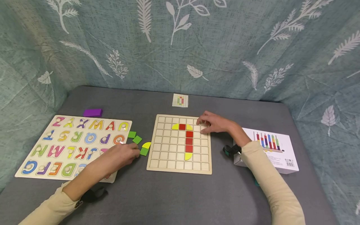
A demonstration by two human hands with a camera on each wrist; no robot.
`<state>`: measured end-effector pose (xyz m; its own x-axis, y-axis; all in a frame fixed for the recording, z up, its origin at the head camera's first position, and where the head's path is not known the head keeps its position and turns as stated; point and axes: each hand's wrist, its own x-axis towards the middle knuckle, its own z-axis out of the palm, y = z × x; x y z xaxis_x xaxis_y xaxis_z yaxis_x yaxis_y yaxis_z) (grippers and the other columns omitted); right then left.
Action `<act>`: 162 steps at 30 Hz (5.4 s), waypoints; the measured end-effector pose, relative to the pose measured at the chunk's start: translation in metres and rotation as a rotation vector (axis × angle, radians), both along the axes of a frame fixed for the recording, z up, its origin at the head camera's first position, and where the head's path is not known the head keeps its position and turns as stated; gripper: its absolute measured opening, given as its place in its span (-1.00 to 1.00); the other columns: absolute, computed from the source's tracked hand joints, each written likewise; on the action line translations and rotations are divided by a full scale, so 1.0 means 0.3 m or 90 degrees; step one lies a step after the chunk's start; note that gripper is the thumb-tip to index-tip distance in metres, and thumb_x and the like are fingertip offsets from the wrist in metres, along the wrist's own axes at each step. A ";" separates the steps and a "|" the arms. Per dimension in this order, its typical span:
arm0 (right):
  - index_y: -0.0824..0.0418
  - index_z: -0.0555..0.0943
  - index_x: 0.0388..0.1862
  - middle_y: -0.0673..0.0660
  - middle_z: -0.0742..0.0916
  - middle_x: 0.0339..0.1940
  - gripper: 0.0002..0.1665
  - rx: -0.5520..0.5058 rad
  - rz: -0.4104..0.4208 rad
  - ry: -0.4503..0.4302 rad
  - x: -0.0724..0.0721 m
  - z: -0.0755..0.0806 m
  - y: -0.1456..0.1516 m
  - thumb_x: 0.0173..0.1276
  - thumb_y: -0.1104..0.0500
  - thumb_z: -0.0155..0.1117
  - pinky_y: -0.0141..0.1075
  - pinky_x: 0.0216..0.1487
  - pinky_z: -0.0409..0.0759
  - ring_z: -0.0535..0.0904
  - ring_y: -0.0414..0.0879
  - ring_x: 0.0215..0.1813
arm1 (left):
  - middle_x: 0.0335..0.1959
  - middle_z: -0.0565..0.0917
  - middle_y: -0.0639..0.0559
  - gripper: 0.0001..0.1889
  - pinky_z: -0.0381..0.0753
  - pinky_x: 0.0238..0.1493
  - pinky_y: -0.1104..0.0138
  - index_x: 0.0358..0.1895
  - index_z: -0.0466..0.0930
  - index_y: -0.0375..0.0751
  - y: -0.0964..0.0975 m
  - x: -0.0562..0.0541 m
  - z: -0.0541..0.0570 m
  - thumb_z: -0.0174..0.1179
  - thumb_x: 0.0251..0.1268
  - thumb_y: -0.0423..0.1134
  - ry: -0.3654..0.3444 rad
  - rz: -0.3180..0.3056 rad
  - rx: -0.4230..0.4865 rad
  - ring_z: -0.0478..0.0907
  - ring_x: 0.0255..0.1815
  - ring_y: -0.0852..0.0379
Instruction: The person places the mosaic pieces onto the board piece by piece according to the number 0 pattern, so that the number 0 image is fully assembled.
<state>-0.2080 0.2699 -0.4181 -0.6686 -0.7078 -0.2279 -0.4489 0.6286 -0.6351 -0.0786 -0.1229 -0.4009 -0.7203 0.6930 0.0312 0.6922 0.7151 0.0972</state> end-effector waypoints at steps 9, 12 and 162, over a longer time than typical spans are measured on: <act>0.17 0.56 0.12 0.17 0.49 -0.09 -0.60 -0.004 0.006 0.012 -0.005 -0.006 0.004 0.33 0.12 0.32 -0.20 -0.09 0.44 0.41 -0.10 -0.18 | -0.48 0.52 0.04 -0.82 0.36 -0.53 0.37 -0.39 0.62 -0.11 0.007 0.002 0.001 0.35 0.02 -0.47 -0.010 0.004 -0.009 0.37 -0.57 0.21; 0.18 0.56 0.12 0.18 0.49 -0.09 -0.60 -0.002 0.006 0.011 -0.005 -0.006 0.003 0.33 0.12 0.31 -0.19 -0.08 0.44 0.42 -0.09 -0.18 | -0.46 0.51 0.04 -0.84 0.37 -0.52 0.37 -0.38 0.63 -0.11 0.012 0.005 0.005 0.36 0.03 -0.45 -0.013 0.008 -0.020 0.38 -0.56 0.20; 0.21 0.55 0.12 0.20 0.48 -0.10 -0.61 -0.006 0.005 -0.006 -0.008 -0.002 -0.003 0.35 0.14 0.29 -0.16 -0.08 0.43 0.41 -0.10 -0.18 | 0.08 0.61 -0.15 -0.81 0.59 0.02 0.09 -0.10 0.73 -0.17 0.016 -0.073 0.011 0.19 0.33 -0.24 -0.120 -0.024 0.023 0.61 0.04 -0.05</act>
